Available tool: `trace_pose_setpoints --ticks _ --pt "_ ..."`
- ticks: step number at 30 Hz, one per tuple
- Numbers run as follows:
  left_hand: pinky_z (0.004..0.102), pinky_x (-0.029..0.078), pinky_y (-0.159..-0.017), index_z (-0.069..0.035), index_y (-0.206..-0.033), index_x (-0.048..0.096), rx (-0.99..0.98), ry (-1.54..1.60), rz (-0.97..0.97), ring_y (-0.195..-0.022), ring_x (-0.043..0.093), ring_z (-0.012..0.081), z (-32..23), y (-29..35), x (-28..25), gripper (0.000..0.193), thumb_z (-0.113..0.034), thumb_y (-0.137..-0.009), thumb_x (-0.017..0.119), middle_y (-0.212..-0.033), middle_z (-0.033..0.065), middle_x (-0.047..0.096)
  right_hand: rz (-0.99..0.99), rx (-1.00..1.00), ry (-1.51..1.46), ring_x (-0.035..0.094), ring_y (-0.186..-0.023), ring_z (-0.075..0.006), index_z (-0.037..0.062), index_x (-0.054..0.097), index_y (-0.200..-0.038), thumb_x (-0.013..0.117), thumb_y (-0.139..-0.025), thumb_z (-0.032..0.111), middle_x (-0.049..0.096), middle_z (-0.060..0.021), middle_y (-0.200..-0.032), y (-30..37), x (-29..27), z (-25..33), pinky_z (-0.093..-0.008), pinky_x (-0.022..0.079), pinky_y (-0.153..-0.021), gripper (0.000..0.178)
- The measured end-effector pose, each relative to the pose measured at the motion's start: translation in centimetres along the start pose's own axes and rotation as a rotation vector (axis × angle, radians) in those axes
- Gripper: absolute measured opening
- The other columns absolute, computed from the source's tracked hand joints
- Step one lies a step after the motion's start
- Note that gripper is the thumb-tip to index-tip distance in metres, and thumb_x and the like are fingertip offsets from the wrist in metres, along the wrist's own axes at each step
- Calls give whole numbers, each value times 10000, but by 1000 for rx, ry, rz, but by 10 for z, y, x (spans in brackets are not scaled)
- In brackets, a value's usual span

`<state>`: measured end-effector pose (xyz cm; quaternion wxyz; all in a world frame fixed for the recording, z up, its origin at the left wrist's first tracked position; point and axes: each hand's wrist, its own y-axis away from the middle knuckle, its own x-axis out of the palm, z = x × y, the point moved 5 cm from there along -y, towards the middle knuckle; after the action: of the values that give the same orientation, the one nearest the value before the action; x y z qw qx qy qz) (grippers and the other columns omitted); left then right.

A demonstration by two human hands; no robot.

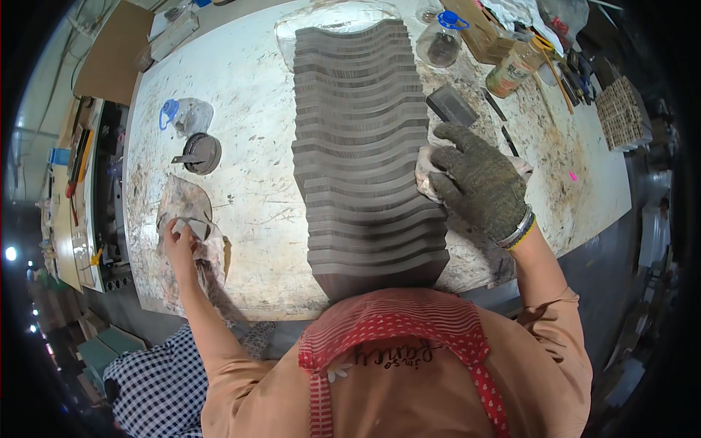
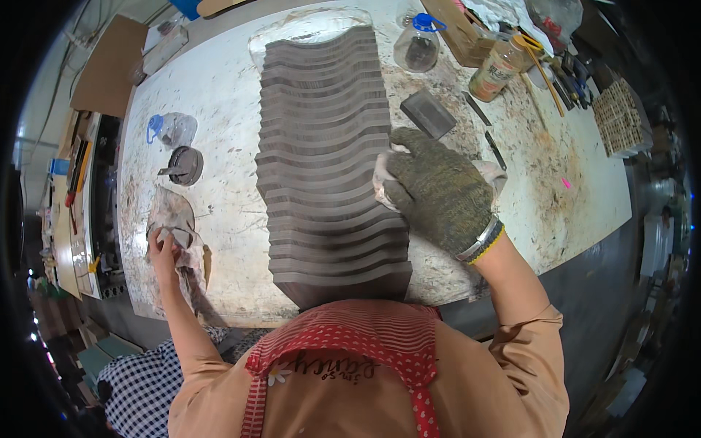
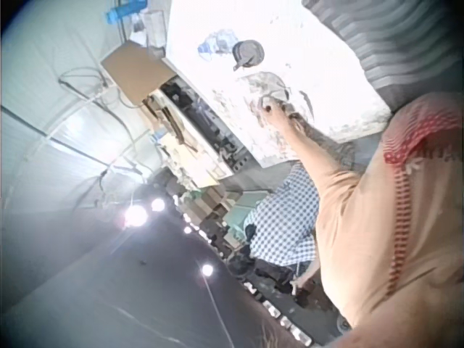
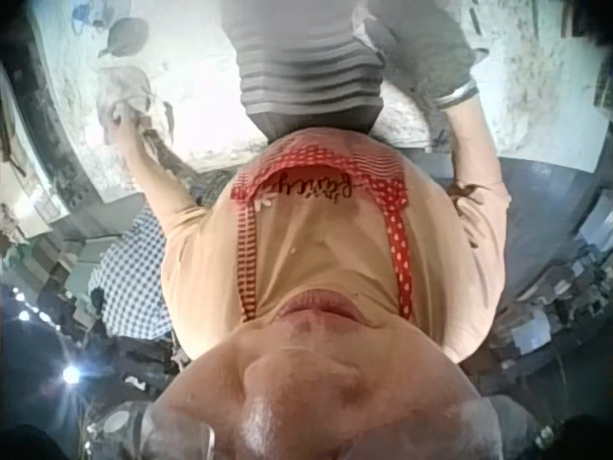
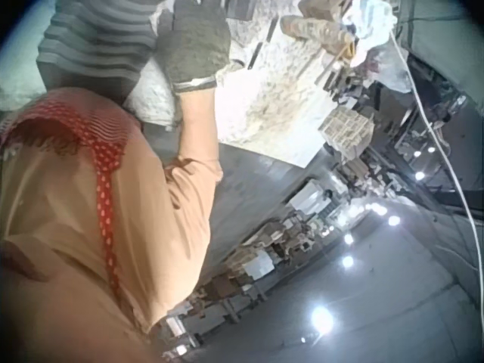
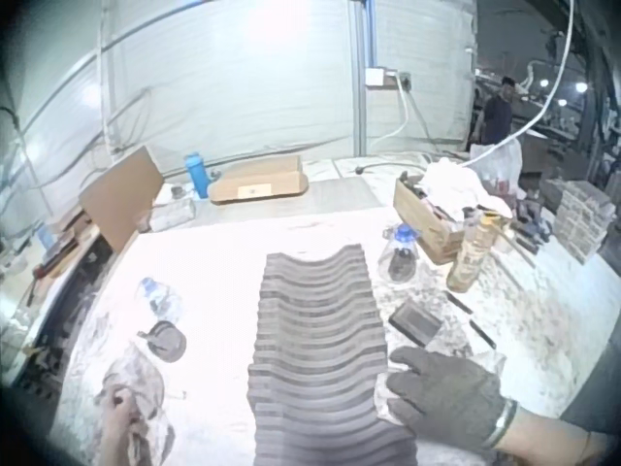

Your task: The person sands the surface and edges of a stack of grooved wood panels with a sanding block and then wipes the top panel with a cloth.

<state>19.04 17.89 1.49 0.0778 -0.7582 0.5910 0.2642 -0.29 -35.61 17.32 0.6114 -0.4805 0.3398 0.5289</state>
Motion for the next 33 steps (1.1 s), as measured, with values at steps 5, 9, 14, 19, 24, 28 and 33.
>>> trace_pose_setpoints --ticks 5,9,14,19,24,28,33 --pt "262 386 -724 -141 -1476 491 158 121 -161 -830 489 81 -39 10 -12 500 -171 -980 553 -955 -24 517 102 -50 53 668 -1055 -325 82 616 -1289 635 -904 190 632 -150 -1279 -2 12 -4 -438 550 -878 400" --pt "298 426 -954 -113 -1531 435 294 146 -181 -1090 549 164 -89 13 -8 547 -221 -1007 551 -1194 50 593 153 -74 19 678 -999 -317 76 634 -1218 625 -904 191 646 -138 -1248 -4 17 -11 -439 562 -826 334" --pt "368 489 -1013 -66 -1477 517 571 -183 35 -1205 592 241 -189 42 64 527 -188 -983 653 -1452 129 559 36 -102 0 675 -963 -312 75 643 -1158 620 -906 198 652 -143 -1201 -6 18 -13 -438 564 -799 281" --pt "353 509 -978 -55 -1308 630 1232 -254 516 -1145 637 251 -268 126 215 445 -66 -881 750 -1291 117 648 35 -77 -48 675 -975 -316 70 653 -1131 611 -916 214 649 -156 -1225 -2 21 -14 -442 563 -810 262" --pt "430 488 -981 -56 -1262 645 1421 -395 718 -1106 586 355 -283 157 300 432 -92 -842 741 -1237 118 640 65 -53 -42 652 -1065 -333 79 623 -1249 618 -938 189 613 -144 -1302 0 22 -17 -419 541 -888 330" --pt "414 506 -949 -61 -1241 657 1491 -511 749 -1092 594 334 -287 159 304 425 -61 -825 738 -1237 103 641 69 -24 -71 649 -1084 -331 67 642 -1230 616 -948 192 623 -152 -1295 2 26 -20 -414 539 -896 309" --pt "398 527 -923 -75 -1226 668 1628 -777 708 -1063 604 316 -289 156 294 419 -34 -813 727 -1221 93 653 6 -41 -90 654 -1074 -326 73 654 -1215 628 -941 189 630 -150 -1288 6 28 -21 -416 539 -892 299"
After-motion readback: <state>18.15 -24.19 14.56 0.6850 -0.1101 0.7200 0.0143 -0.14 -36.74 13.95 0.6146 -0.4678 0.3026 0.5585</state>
